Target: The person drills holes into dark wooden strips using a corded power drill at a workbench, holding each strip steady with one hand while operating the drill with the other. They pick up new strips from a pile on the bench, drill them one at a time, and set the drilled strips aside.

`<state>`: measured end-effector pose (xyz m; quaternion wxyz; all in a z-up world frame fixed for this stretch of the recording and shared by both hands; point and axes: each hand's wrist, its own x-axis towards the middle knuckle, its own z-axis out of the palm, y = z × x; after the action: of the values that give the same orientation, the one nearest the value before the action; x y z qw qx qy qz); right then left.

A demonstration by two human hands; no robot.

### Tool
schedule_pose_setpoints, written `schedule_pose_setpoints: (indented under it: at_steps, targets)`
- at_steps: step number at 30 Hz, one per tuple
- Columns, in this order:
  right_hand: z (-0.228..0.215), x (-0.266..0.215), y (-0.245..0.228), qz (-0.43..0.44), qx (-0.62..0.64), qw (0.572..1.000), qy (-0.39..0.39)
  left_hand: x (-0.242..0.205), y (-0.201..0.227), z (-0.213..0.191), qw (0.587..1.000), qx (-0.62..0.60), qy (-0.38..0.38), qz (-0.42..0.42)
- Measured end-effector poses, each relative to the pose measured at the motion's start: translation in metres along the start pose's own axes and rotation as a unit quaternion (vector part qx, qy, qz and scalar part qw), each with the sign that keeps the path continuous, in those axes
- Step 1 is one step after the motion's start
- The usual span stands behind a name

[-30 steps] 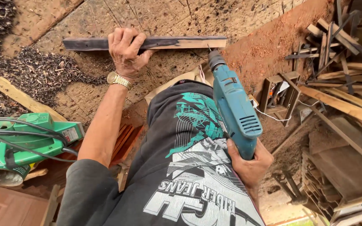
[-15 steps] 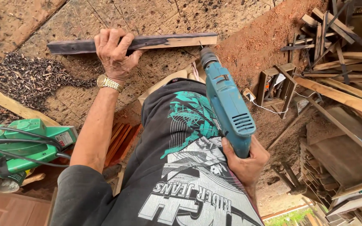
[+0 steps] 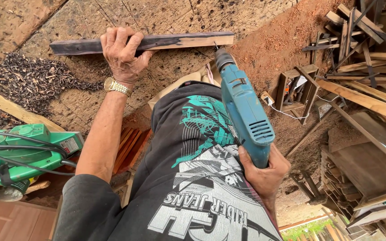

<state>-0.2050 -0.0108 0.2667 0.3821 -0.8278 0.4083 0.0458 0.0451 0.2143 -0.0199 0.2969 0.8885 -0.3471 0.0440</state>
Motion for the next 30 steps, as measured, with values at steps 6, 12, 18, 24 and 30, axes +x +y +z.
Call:
schedule_pose_setpoints:
  at_steps: [6,12,18,24,30]
  targets:
    - [-0.004,0.004,-0.002,0.006,-0.001,1.0,0.001,0.001,0.002,-0.003,1.0,-0.009,-0.01,-0.01]
    - [-0.019,0.019,0.006,0.032,-0.055,0.997,-0.039,0.016,0.015,0.011,0.999,0.031,-0.027,0.019]
    - [-0.042,0.047,-0.013,0.092,-0.111,0.983,-0.115,0.032,0.042,0.055,0.977,0.08,-0.14,0.137]
    - [-0.055,0.07,-0.03,0.13,-0.134,0.965,-0.184,0.062,0.025,0.047,0.964,-0.01,-0.166,0.208]
    - [-0.051,0.074,-0.044,0.186,-0.124,0.959,-0.175,0.072,0.029,0.043,0.962,-0.02,-0.217,0.165]
